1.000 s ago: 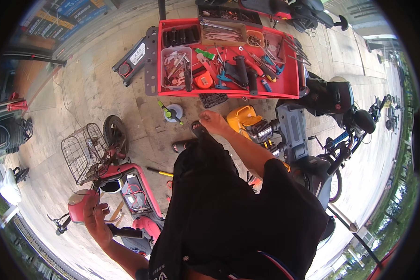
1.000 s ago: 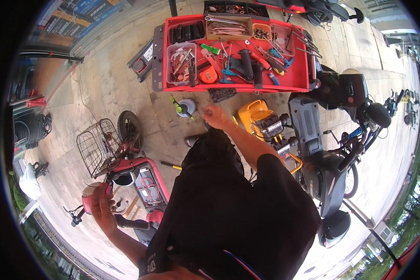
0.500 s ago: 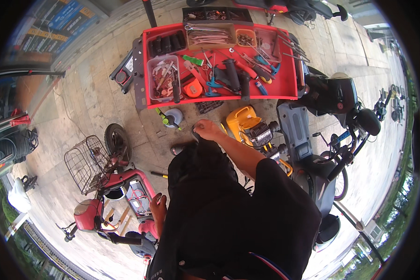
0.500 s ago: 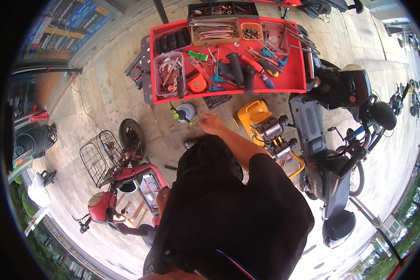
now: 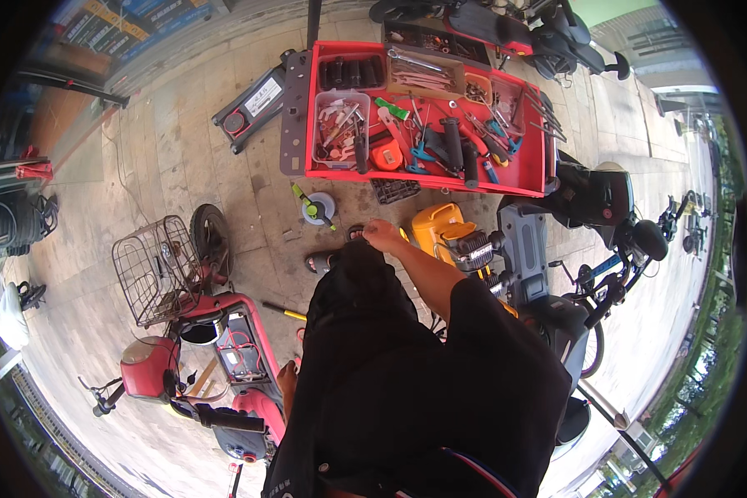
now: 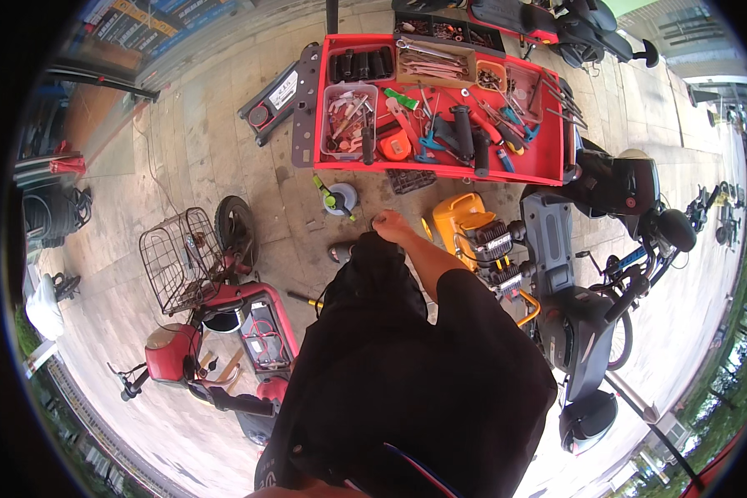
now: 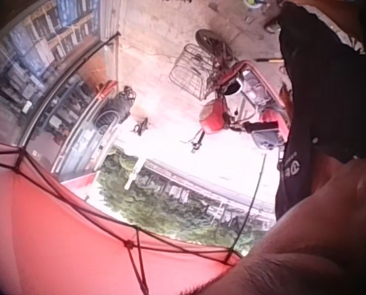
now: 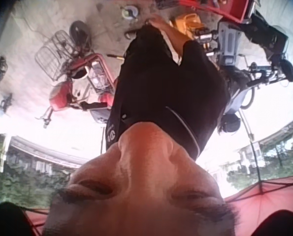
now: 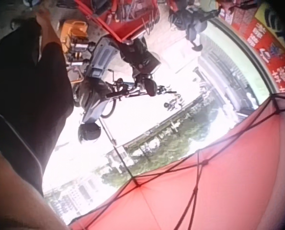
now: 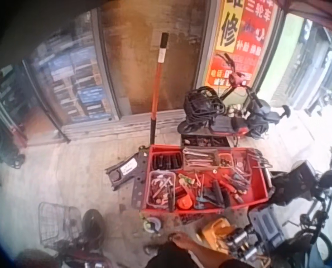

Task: The person uses a screwdriver to remove a handlebar grip on a red electric scooter, then manipulates and connects wires near the handlebar stem. The person continues to adjust and secure the wiring while working around the scooter's front assembly.

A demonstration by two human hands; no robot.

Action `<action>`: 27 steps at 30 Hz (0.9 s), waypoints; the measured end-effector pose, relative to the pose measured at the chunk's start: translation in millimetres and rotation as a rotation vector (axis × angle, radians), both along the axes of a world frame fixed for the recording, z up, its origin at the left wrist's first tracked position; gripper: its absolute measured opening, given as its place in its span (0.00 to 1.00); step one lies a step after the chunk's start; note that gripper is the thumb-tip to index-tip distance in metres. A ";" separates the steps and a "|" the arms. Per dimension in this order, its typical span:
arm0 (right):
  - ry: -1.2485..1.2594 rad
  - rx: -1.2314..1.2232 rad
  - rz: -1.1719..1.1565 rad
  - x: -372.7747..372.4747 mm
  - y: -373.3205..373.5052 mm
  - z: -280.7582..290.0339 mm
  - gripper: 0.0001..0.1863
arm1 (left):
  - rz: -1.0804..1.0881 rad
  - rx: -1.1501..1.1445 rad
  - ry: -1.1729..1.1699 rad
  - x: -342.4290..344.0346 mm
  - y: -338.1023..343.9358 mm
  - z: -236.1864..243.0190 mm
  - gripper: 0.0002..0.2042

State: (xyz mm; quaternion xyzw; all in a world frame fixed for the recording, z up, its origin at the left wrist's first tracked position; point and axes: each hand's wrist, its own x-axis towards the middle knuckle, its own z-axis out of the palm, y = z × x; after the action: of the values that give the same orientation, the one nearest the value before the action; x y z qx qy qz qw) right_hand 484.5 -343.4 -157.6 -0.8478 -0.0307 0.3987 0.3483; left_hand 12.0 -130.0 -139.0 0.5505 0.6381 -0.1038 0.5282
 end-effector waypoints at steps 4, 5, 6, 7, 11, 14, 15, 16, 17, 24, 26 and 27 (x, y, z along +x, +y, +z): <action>-0.026 -0.200 0.204 -7.8 -11.4 -11.4 0.19 | 0.141 -0.092 0.011 16.8 2.7 27.5 0.18; -0.003 -0.210 0.230 -9.1 -12.6 -12.5 0.19 | 0.088 -0.083 0.042 26.0 1.9 37.7 0.18; 0.036 -0.244 0.245 -10.4 -12.6 -13.0 0.20 | 0.192 -0.108 0.007 34.6 1.5 46.9 0.19; 0.091 -0.294 0.270 -11.1 -12.0 -12.7 0.20 | 0.281 -0.117 0.019 43.5 1.0 52.4 0.19; 0.032 -0.193 0.274 -12.8 3.7 -11.0 0.18 | 0.291 -0.117 -0.023 54.5 0.2 51.7 0.17; -0.007 -0.069 0.121 -12.4 22.6 -15.8 0.17 | 0.134 -0.070 -0.047 42.5 2.8 44.5 0.17; 0.027 -0.056 0.069 -9.4 28.9 -19.3 0.17 | 0.076 -0.072 0.013 40.1 5.3 42.1 0.17; 0.058 -0.037 0.005 -6.8 33.8 -22.5 0.17 | 0.141 -0.104 -0.048 38.9 7.5 40.8 0.17; 0.073 0.006 -0.016 -3.3 39.0 -25.4 0.17 | 0.175 -0.143 -0.053 39.7 11.2 40.6 0.17; 0.071 0.071 -0.120 12.8 19.6 8.3 0.16 | 0.244 -0.167 0.038 79.9 23.0 57.5 0.18; 0.092 -0.005 -0.145 13.1 3.3 23.2 0.16 | 0.219 -0.130 -0.016 93.4 24.6 59.9 0.18; 0.094 -0.042 -0.154 12.7 -4.2 27.5 0.16 | 0.196 -0.108 -0.053 98.6 25.1 60.6 0.18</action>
State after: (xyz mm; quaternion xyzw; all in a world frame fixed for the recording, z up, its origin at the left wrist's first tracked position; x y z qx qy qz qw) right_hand 497.2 -347.6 -130.1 -0.8351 0.0592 0.4106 0.3612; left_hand 110.6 -104.9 -78.5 0.4588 0.6681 -0.0710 0.5815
